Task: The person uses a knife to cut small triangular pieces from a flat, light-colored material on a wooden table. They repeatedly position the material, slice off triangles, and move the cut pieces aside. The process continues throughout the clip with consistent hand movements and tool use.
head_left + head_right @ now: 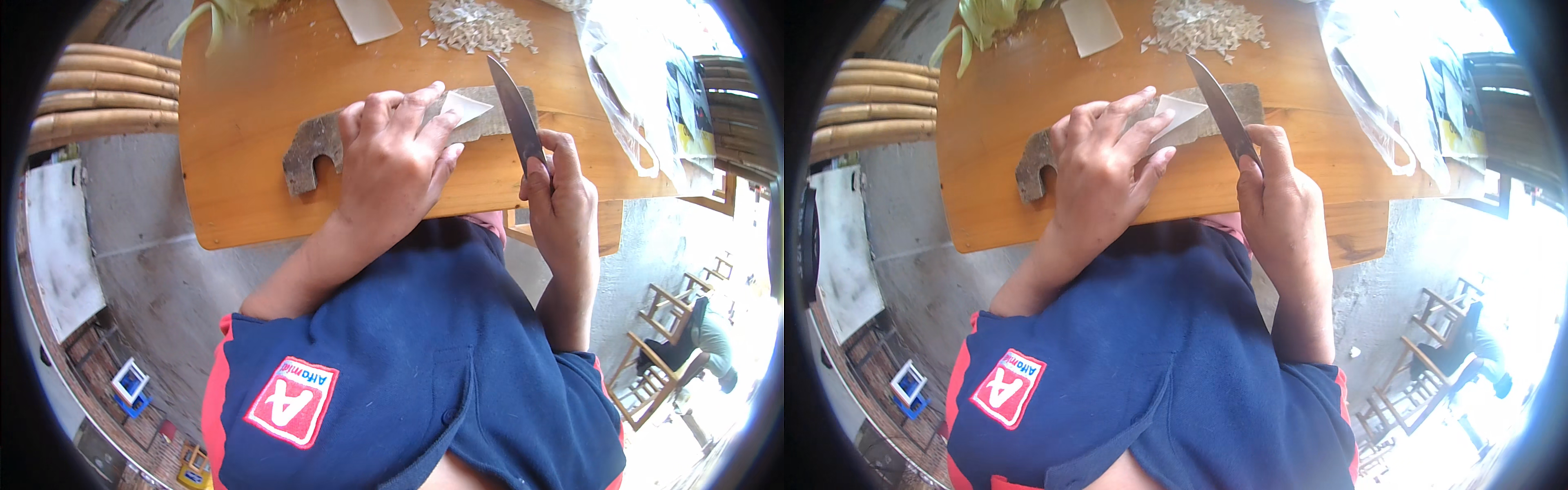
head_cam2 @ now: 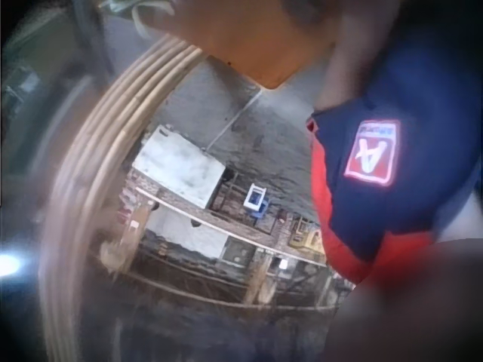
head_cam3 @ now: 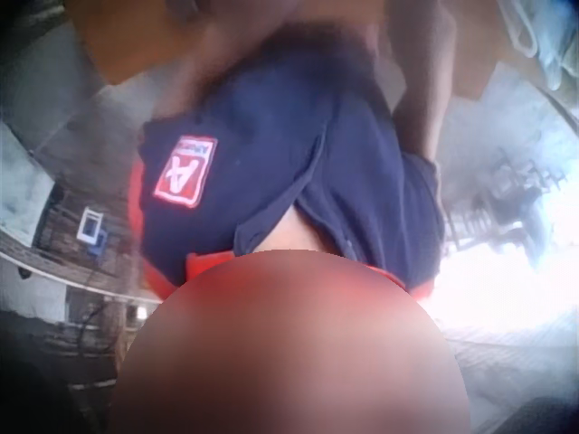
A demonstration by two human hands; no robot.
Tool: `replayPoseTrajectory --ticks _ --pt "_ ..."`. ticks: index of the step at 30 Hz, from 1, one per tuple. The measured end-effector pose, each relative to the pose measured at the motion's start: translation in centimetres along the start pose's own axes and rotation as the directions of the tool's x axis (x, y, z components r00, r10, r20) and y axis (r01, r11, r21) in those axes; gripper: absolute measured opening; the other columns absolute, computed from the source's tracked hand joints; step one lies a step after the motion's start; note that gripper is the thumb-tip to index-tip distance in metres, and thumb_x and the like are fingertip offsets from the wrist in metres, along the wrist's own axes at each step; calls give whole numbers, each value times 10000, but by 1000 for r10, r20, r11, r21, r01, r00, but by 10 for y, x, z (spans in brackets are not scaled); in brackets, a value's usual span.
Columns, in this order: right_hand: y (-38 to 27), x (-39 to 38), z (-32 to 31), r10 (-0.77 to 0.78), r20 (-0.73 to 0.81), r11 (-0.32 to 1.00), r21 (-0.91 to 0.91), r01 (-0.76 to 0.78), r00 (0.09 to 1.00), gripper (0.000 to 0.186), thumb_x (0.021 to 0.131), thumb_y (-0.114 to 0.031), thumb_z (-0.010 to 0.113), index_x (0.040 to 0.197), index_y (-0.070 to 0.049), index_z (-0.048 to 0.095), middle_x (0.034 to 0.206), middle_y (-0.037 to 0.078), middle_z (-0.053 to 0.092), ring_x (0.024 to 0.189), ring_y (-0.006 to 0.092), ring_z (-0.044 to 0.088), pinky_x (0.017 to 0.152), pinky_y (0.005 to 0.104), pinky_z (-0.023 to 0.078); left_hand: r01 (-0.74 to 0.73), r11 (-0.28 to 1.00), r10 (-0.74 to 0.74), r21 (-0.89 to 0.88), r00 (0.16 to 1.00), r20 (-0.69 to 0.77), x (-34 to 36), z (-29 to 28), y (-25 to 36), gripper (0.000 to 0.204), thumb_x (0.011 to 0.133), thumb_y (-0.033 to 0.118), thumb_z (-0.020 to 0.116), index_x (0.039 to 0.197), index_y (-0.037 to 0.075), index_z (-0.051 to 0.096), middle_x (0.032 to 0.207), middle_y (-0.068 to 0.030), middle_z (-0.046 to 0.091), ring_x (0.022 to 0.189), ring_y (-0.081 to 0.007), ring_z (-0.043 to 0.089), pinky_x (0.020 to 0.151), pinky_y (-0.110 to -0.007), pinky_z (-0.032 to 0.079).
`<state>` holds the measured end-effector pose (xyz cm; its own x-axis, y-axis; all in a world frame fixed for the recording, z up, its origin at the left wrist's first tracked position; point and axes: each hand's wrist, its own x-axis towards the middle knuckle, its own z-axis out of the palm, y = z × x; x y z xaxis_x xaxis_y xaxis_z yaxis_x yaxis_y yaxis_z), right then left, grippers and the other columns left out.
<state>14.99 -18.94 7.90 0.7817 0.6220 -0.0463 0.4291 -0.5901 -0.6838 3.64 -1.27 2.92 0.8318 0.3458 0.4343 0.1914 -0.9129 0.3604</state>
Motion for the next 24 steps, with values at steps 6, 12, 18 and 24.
replayPoseTrajectory --ticks 6,12,18,24 --pt "-4 6 4 -3 6 998 -62 3 1000 234 1039 -42 593 1273 -47 589 822 227 685 728 383 710 672 433 543 0 998 -2 -60 1000 -23 -2 5 -4 332 874 287 807 1190 182 803 1298 34 733 1132 -237 597 1036 -422 385" --pt "-2 4 8 20 14 999 -48 -19 1000 228 1034 -38 594 1263 -40 599 850 220 702 738 368 722 678 415 550 -4 997 1 -76 999 -33 -5 5 -1 335 856 275 826 1168 154 808 1261 48 743 1104 -221 597 1013 -411 373" --pt "-10 -5 12 5 48 989 -145 2 999 256 1017 -37 598 1273 -49 612 929 231 730 830 421 737 723 460 569 -16 996 12 -92 999 -44 -8 5 2 353 848 273 835 1177 148 806 1194 52 734 1072 -209 591 995 -415 365" --pt "-9 -8 17 -102 23 972 -212 105 995 300 1034 -39 603 1331 -70 641 881 168 702 746 249 662 697 365 544 -5 997 0 -76 998 -64 -9 6 4 380 856 278 826 1212 151 798 1195 33 716 1090 -204 583 1003 -414 362"
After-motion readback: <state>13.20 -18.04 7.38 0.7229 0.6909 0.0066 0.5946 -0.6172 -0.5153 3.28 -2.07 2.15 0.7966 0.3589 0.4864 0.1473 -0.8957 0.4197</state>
